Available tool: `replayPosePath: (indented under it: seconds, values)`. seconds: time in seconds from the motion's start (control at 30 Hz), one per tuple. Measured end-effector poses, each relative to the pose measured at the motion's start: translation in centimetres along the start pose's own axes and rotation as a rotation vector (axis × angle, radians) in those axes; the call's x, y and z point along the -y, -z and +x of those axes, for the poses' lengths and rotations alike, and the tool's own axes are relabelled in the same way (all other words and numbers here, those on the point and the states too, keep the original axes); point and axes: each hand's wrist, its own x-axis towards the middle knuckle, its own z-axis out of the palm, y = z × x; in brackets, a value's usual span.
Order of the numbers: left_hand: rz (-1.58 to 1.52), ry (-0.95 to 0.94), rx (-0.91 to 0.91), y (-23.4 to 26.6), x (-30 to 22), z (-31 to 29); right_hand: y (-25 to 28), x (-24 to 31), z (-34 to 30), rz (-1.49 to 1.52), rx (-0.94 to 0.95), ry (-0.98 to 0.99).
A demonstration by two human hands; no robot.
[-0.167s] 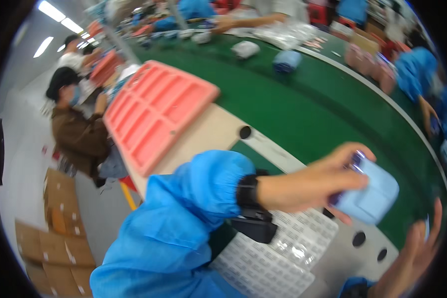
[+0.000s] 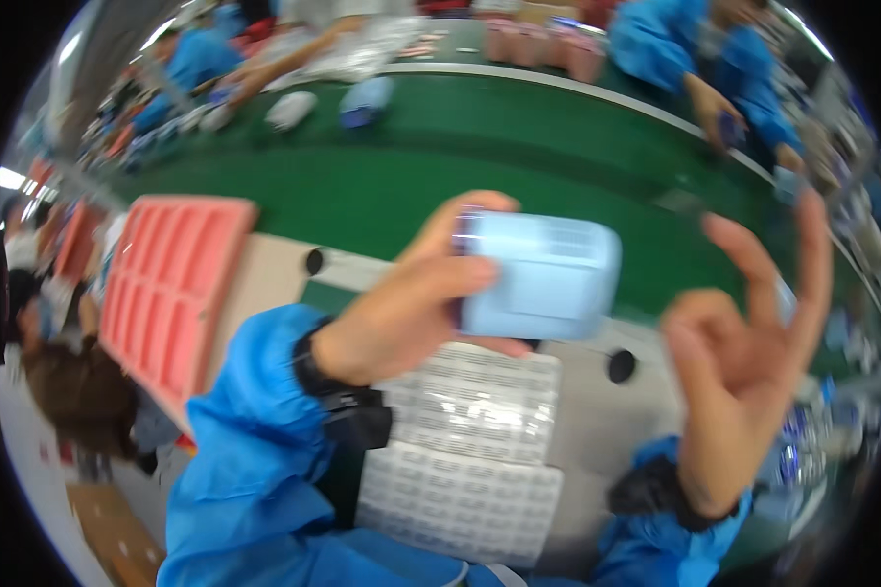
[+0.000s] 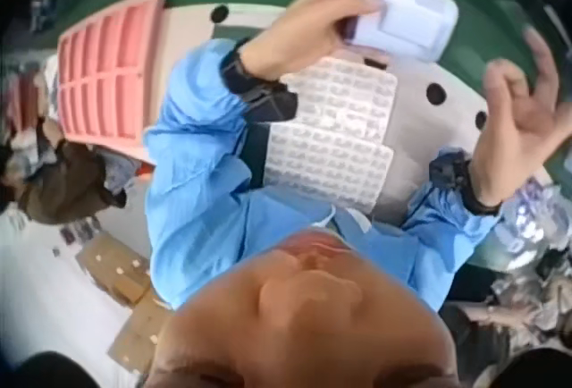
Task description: Apply small labels to handheld electronic devices on an assembly line.
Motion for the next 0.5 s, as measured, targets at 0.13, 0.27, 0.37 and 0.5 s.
replayPosePath:
  seconds: [0.13, 0.27, 0.37, 0.5]
  values:
    - [0.086, 0.044, -0.064, -2.3, 1.8, 0.1, 1.7, -0.8, -0.4, 0.155, 0.054, -0.099]
    - [0.195, -0.011, -0.091, -1.9, 2.2, -1.2, 0.5, -1.2, -1.7, 0.142, 0.117, -0.127]
    - [0.261, -0.028, -0.108, -1.7, 2.3, -1.4, 0.1, -1.7, -1.8, 0.115, 0.167, -0.115]
    - [0.317, -0.023, -0.116, -1.6, 2.6, -1.3, -0.3, -2.3, -1.3, 0.079, 0.224, -0.035]
